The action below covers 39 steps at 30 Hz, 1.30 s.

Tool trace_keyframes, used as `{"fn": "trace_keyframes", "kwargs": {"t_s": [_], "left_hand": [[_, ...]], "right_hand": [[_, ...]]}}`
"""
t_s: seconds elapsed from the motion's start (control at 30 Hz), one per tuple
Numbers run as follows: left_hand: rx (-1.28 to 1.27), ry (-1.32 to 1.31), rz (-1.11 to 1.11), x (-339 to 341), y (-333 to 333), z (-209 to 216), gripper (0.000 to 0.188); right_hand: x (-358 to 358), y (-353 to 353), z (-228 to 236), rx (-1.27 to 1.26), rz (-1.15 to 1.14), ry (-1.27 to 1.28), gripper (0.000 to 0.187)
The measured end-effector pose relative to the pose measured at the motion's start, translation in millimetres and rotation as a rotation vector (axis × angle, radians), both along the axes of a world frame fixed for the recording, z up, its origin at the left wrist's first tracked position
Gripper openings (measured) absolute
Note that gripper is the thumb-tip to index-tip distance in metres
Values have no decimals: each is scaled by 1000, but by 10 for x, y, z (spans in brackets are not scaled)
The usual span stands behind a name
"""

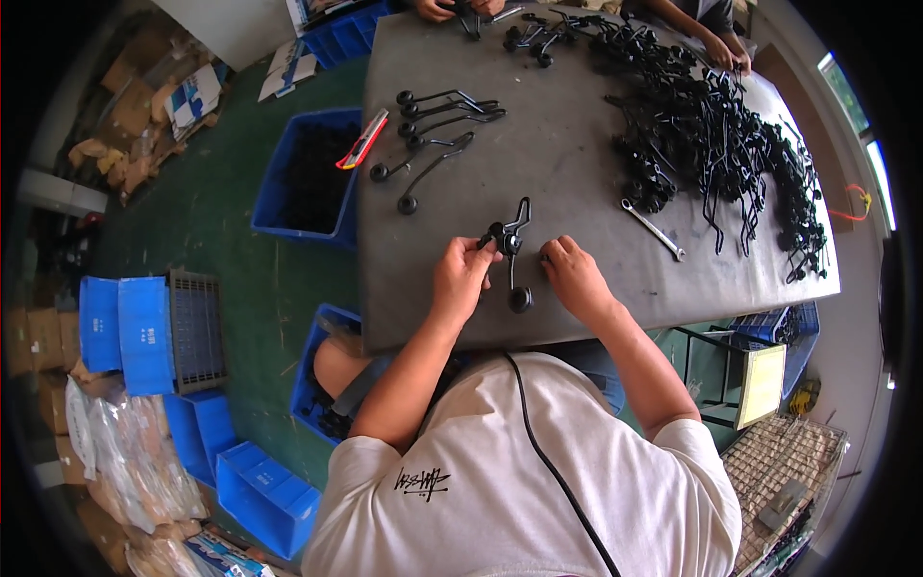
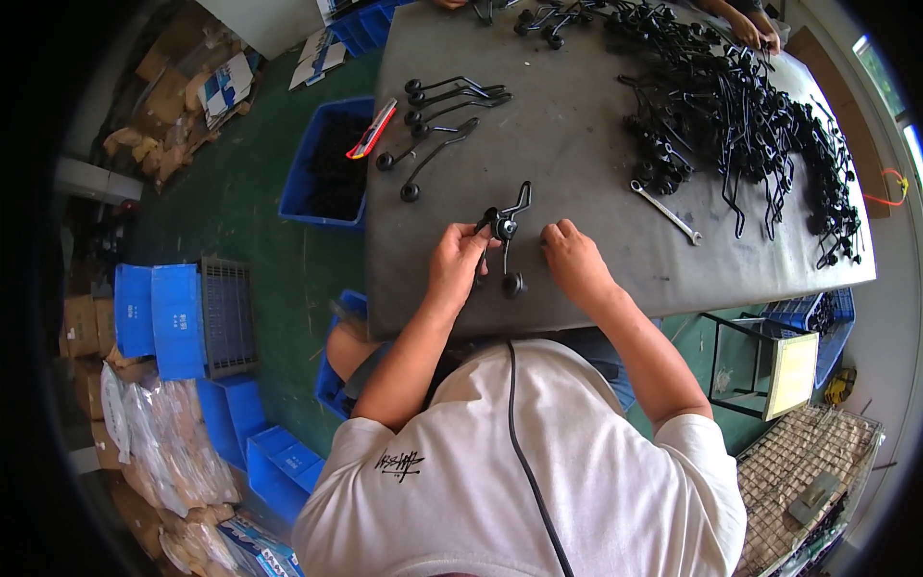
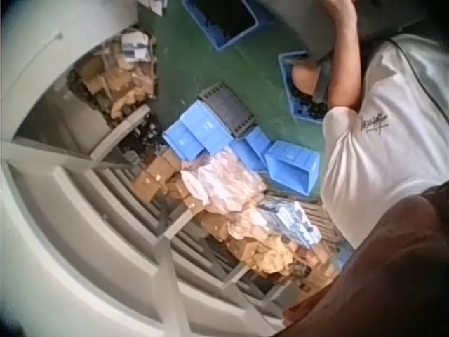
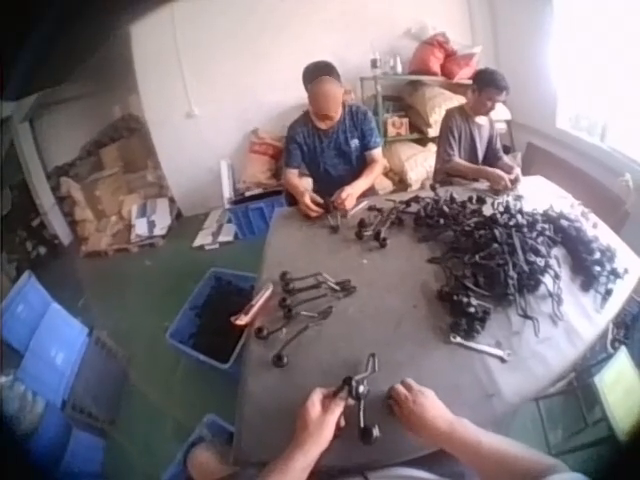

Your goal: Assembling complex metal and plastic components at a factory workbench.

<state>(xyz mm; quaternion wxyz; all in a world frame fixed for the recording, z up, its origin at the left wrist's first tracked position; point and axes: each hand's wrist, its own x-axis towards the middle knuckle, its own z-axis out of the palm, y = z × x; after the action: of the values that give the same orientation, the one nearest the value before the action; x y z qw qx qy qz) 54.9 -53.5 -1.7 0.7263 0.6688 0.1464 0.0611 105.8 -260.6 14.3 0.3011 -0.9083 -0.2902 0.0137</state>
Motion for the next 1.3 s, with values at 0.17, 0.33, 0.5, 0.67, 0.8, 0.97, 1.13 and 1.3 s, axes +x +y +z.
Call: {"fn": "trace_keyframes", "kwargs": {"t_s": [0.17,0.33,0.5,0.67,0.8,0.97,1.13,1.3], "left_hand": [[25,107,-39,-26,-25,108,35],[15,85,-37,-34,-6,78,33],[37,131,-42,-15,-32,130,31],[42,105,-18,-14,-24,56,28],[76,64,4,-22,-57,31,29],[73,64,12,-20,-74,32,31],[66,67,9,-31,-60,44,30],[87,69,18,-19,-62,53,29]], "right_hand": [[-43,151,171,408,-90,285,19],[-60,305,208,589,-62,385,17],[-63,255,243,428,-22,186,16],[-5,233,353,362,51,144,14],[14,252,281,162,12,46,14],[-21,262,241,130,-27,47,28],[37,251,319,97,23,120,33],[60,177,302,250,-42,326,30]]}}
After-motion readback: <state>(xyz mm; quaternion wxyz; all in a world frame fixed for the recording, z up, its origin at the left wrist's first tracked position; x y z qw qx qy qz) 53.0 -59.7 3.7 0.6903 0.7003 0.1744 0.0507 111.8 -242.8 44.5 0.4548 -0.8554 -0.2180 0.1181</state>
